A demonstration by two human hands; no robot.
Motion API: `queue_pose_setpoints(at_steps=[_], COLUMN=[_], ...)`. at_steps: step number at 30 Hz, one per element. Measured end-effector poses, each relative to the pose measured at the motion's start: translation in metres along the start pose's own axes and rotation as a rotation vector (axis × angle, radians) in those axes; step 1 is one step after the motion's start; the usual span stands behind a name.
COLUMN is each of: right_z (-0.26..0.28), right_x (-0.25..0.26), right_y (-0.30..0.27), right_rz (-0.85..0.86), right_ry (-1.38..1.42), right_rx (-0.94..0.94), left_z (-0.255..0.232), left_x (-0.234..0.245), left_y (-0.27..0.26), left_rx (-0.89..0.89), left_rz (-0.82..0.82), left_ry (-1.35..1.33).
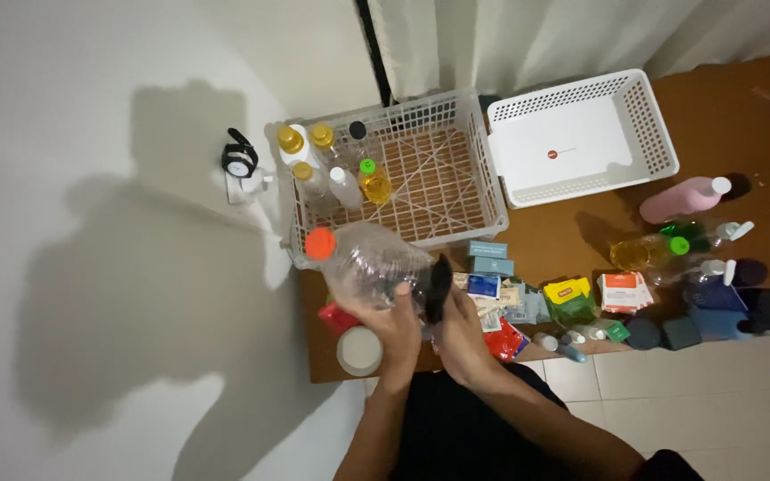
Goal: The person wipes multiple detergent and cleaning product bottles with a dark cloth and places them into a white plastic basket. The person handles clear, yellow, pink, and green bottles one at a time, wiping each before stacking them in the basket.
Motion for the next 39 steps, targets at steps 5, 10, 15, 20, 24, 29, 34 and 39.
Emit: queue_pose_setpoints(at_steps=[5,10,15,20,24,29,34,39], right_z=[0.021,0.087,0.175,0.196,0.167,0.172,0.165,0.134], right_x=[0.012,0.000,-0.083,-0.057,-0.063,-0.057,-0.062,-0.048], right_y=[-0.017,-0.044,-0.068,0.003,0.023,0.031,0.023,0.023], right_rz=[-0.017,-0.085,0.114,0.250,0.574,0.440,0.536,0.702], right_ry=[-0.004,-0.404,-1.057,-0.750,-0.619,-0.392,-0.116,-0.062], right_rx=[0.021,0.358,1.151,0.663,0.235,0.167,-0.009,-0.130], left_z=[0.000,0.006,0.030,0.019,0.010,-0.032,0.014,0.058], left_x=[0.008,-0.006,-0.038,-0.041,-0.038,-0.045,-0.033,-0.030], left_y=[0.017,0.017,-0.015,-0.025,-0.019,0.014,-0.011,-0.036], left_rx=[0.038,0.151,0.537,0.616,0.556,0.349,0.329,0.808], left_rz=[-0.039,0.070,0.474,0.777,0.846,0.845,0.893,0.748], left_ry=[0.006,-0.099,-0.263,-0.431,-0.276,0.072,-0.095,-0.456])
Point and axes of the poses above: each hand's wrist, its own y-axis towards the middle knuckle, its own x-axis out of the back of the hand, z = x × y, the point moved 9 cm from there along y, towards the middle knuckle
